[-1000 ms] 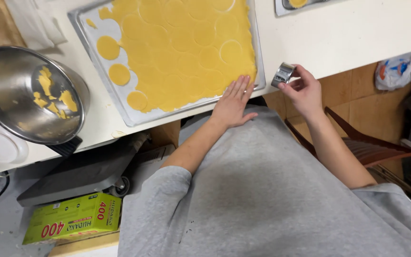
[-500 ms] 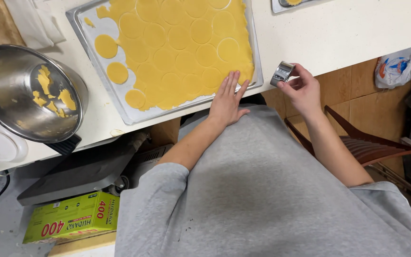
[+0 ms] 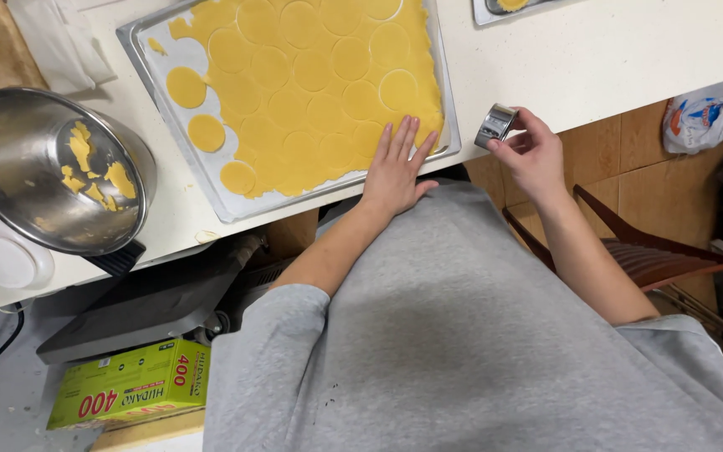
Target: Use a circular cutter to cut circles out of rolled-out yellow dough on a baking tray.
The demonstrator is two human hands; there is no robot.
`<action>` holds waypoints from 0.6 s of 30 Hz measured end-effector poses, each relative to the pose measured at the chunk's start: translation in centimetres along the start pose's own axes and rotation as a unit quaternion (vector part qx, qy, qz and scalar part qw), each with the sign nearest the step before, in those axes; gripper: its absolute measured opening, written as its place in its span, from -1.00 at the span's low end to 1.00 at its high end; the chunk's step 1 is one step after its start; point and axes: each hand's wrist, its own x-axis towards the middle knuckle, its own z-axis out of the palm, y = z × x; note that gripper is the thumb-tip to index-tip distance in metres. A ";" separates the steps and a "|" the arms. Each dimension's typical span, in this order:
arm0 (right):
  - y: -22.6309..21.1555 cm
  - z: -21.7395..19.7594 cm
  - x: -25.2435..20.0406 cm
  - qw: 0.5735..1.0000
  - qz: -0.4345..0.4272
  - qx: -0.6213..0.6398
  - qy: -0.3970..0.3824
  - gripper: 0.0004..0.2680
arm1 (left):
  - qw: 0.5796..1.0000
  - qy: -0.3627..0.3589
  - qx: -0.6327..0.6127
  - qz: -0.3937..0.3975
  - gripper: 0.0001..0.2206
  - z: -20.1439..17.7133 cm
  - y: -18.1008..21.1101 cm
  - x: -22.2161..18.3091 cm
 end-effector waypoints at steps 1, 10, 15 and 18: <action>0.0 0.1 0.5 1.000 -0.001 0.006 0.002 -0.56 | 1.000 0.009 0.016 -0.005 -0.15 -0.2 -0.3 0.2; -0.1 0.6 1.1 1.000 -0.026 0.017 0.000 -0.54 | 1.000 -0.001 -0.012 0.002 -0.14 -0.6 -0.2 -0.1; -4.8 2.6 1.6 0.992 -0.082 -0.093 -0.034 -0.44 | 0.999 0.014 -0.032 0.018 -0.17 -0.8 -0.8 -1.0; -6.6 4.3 2.3 0.982 -0.095 -0.147 -0.069 -0.40 | 0.997 -0.019 -0.069 0.020 -0.20 -2.2 -1.4 -1.4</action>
